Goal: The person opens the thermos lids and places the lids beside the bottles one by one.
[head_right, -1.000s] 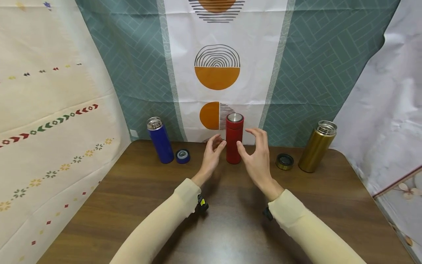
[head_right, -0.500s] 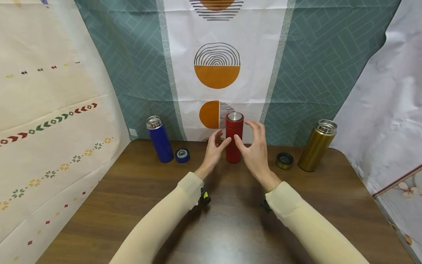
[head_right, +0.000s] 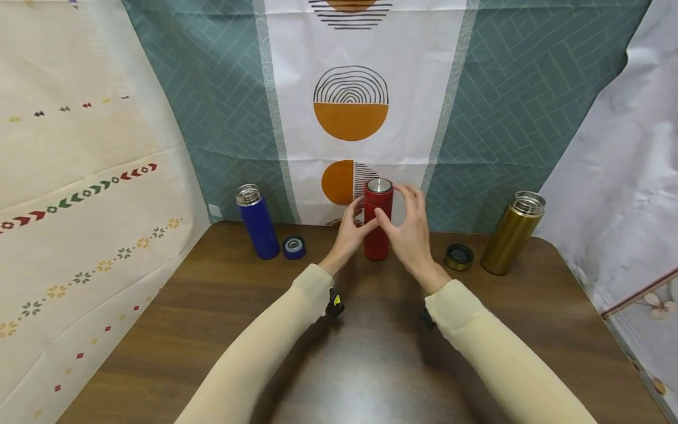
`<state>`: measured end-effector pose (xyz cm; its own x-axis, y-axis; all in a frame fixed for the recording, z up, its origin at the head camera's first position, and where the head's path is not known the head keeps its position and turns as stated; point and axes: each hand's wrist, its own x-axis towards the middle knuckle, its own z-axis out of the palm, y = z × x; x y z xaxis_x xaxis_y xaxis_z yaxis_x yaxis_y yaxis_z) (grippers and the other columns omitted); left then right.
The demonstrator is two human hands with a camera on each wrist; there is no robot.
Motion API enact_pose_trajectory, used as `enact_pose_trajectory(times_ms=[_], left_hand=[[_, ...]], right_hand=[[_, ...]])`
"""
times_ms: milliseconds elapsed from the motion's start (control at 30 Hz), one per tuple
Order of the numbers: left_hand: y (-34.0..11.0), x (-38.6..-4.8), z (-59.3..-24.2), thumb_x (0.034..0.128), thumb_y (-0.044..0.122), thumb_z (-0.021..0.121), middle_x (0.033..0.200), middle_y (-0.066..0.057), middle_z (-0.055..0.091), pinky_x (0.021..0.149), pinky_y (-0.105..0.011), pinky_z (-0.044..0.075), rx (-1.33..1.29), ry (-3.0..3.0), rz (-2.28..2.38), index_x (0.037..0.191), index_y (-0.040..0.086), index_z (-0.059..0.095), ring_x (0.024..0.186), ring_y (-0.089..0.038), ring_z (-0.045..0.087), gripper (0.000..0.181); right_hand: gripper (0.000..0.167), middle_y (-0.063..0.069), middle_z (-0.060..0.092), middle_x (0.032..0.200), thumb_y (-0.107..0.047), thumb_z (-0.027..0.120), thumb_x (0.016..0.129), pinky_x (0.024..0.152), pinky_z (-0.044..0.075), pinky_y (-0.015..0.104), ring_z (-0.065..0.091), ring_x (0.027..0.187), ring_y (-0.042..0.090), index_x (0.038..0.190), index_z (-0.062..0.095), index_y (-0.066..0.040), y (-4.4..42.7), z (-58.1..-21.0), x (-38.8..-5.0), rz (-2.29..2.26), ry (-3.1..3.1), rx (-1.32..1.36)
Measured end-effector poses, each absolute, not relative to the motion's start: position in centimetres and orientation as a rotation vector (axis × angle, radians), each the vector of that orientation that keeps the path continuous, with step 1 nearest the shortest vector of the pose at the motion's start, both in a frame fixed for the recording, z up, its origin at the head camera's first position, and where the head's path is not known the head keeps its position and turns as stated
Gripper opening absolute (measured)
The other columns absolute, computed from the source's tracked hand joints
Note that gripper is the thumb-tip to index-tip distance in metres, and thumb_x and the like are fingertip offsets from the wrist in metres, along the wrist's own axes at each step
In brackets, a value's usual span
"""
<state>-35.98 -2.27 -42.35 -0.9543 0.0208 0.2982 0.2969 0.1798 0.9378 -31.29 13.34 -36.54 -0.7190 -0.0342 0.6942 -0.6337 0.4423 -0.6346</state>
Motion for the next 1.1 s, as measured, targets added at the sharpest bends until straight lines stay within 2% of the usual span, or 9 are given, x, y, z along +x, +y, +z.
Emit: enact_pose_trajectory(times_ms=[267, 700, 867, 1100], left_hand=[[-1.8, -36.6, -42.3, 0.0907, 0.034, 0.081, 0.158, -0.008, 0.04, 0.117, -0.052, 0.038, -0.278, -2.288, -1.843, 0.162, 0.021, 0.035, 0.144, -0.026, 0.04, 0.087], [-1.4, -37.3, -42.6, 0.0906, 0.032, 0.082, 0.157, -0.012, 0.043, 0.118, -0.052, 0.038, -0.24, -2.34, -1.815, 0.162, 0.013, 0.033, 0.142, -0.029, 0.045, 0.089], [-1.3, -37.4, -42.6, 0.0912, 0.032, 0.081, 0.156, -0.012, 0.046, 0.117, -0.053, 0.04, -0.241, -2.333, -1.822, 0.161, 0.013, 0.035, 0.141, -0.029, 0.046, 0.086], [-1.3, -37.4, -42.4, 0.0931, 0.029, 0.08, 0.147, -0.012, 0.058, 0.112, -0.047, 0.047, -0.244, -2.338, -1.848, 0.155, 0.011, 0.042, 0.132, -0.03, 0.056, 0.075]], right_hand=[[0.062, 0.021, 0.041, 0.148, -0.02, 0.077, 0.094, 0.117, 0.031, 0.063, 0.039, 0.14, 0.037, 0.147, 0.051, 0.0, 13.6, -36.6, -32.5, 1.279, -2.112, 0.542], [0.062, 0.022, 0.041, 0.15, -0.024, 0.074, 0.095, 0.117, 0.031, 0.066, 0.039, 0.14, 0.039, 0.148, 0.051, -0.002, 13.4, -36.9, -33.4, 1.291, -2.154, 0.505], [0.062, 0.022, 0.041, 0.149, -0.025, 0.075, 0.095, 0.117, 0.032, 0.065, 0.04, 0.14, 0.039, 0.147, 0.05, -0.001, 13.4, -37.1, -33.8, 1.281, -2.156, 0.498], [0.064, 0.022, 0.041, 0.148, -0.024, 0.077, 0.094, 0.117, 0.032, 0.064, 0.041, 0.139, 0.039, 0.147, 0.051, -0.001, 13.5, -37.2, -34.1, 1.274, -2.152, 0.503]])
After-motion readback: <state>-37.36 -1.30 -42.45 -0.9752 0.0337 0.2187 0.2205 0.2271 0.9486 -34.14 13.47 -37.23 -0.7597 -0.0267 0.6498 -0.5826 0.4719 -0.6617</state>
